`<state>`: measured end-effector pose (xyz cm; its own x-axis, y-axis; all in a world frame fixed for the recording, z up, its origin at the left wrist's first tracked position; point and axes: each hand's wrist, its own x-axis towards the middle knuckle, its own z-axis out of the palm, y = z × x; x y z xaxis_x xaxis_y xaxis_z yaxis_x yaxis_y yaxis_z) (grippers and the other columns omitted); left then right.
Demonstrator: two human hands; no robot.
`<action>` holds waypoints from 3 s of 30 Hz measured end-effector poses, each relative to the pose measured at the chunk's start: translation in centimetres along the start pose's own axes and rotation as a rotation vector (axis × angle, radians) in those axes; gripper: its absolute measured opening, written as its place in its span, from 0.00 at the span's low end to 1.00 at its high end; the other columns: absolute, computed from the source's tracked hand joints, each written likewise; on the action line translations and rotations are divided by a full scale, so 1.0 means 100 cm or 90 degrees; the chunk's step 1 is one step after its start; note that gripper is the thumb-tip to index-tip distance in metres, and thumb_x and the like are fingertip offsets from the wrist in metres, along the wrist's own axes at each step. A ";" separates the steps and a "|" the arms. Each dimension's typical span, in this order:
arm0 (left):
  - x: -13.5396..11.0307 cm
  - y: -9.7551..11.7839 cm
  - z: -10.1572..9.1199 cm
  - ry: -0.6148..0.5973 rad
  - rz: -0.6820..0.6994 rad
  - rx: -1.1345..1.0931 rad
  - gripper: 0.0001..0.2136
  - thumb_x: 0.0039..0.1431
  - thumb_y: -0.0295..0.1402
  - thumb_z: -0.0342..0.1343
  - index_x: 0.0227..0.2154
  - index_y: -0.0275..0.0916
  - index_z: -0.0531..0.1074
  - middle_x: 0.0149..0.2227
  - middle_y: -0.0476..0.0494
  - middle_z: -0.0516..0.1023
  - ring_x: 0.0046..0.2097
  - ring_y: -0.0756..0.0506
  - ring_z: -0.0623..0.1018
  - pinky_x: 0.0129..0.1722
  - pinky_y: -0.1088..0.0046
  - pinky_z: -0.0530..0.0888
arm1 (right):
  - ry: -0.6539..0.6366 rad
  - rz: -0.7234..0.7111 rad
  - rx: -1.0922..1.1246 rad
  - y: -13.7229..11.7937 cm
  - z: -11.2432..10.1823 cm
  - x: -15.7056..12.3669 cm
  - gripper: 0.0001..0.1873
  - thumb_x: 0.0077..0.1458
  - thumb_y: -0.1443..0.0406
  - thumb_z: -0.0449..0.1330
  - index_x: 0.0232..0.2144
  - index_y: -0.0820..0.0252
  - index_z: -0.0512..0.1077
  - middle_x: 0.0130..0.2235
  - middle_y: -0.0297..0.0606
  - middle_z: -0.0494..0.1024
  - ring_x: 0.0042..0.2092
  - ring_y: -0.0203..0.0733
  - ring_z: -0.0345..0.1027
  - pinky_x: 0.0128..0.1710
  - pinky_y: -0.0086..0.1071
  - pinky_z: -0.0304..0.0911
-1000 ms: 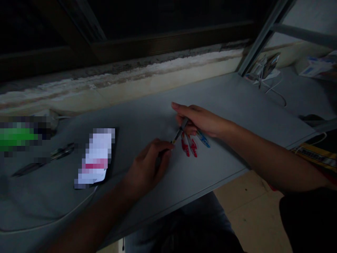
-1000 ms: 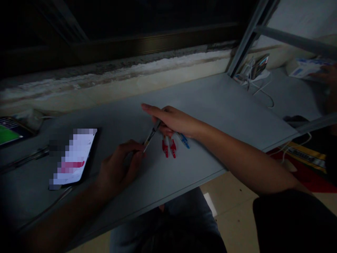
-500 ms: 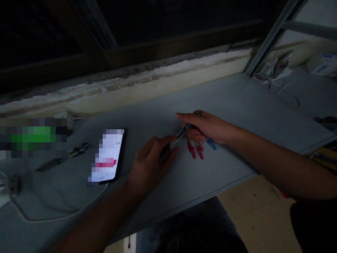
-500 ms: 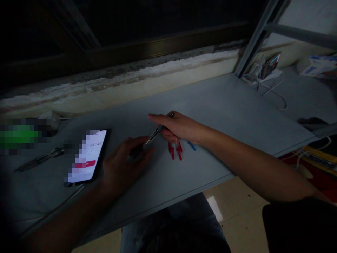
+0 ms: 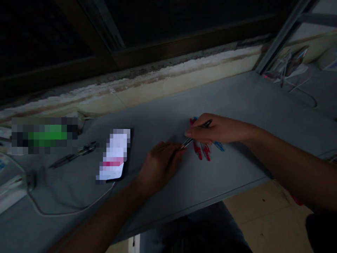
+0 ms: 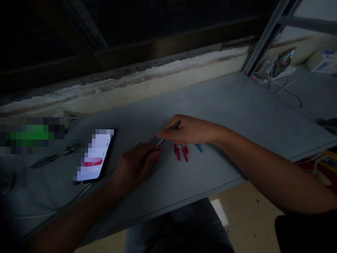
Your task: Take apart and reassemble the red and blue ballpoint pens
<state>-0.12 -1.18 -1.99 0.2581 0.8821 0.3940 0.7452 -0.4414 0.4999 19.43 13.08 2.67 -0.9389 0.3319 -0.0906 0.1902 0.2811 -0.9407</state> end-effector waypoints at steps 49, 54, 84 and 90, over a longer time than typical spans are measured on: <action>0.009 -0.009 -0.004 0.010 -0.247 -0.101 0.10 0.69 0.39 0.55 0.40 0.38 0.76 0.32 0.49 0.80 0.31 0.49 0.77 0.30 0.75 0.70 | 0.348 -0.133 0.266 0.014 -0.025 0.012 0.12 0.47 0.72 0.68 0.36 0.61 0.75 0.38 0.35 0.81 0.36 0.34 0.70 0.36 0.27 0.67; 0.007 -0.011 -0.003 0.007 -0.246 -0.108 0.10 0.68 0.40 0.55 0.41 0.38 0.76 0.33 0.49 0.80 0.32 0.49 0.77 0.30 0.74 0.69 | 0.382 -0.149 0.254 0.013 -0.027 0.011 0.11 0.48 0.71 0.68 0.36 0.60 0.75 0.38 0.36 0.80 0.36 0.35 0.70 0.33 0.28 0.66; 0.010 -0.008 -0.005 0.037 -0.262 -0.082 0.11 0.68 0.39 0.55 0.44 0.39 0.77 0.28 0.52 0.79 0.29 0.49 0.78 0.29 0.76 0.70 | 0.222 -0.030 -0.073 0.009 -0.025 0.002 0.19 0.63 0.50 0.62 0.35 0.62 0.73 0.25 0.31 0.75 0.23 0.31 0.65 0.27 0.28 0.58; 0.010 -0.008 -0.004 0.024 -0.268 -0.082 0.11 0.67 0.39 0.56 0.43 0.39 0.78 0.30 0.50 0.81 0.30 0.49 0.79 0.31 0.76 0.71 | 0.205 -0.020 -0.129 0.010 -0.026 0.002 0.26 0.67 0.50 0.57 0.24 0.62 0.70 0.17 0.29 0.67 0.20 0.30 0.58 0.26 0.29 0.55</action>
<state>-0.75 -0.02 -1.69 -0.0760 0.9839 0.1617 0.6974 -0.0635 0.7139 20.16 15.82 2.57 -0.8131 0.5773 0.0751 0.2455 0.4569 -0.8550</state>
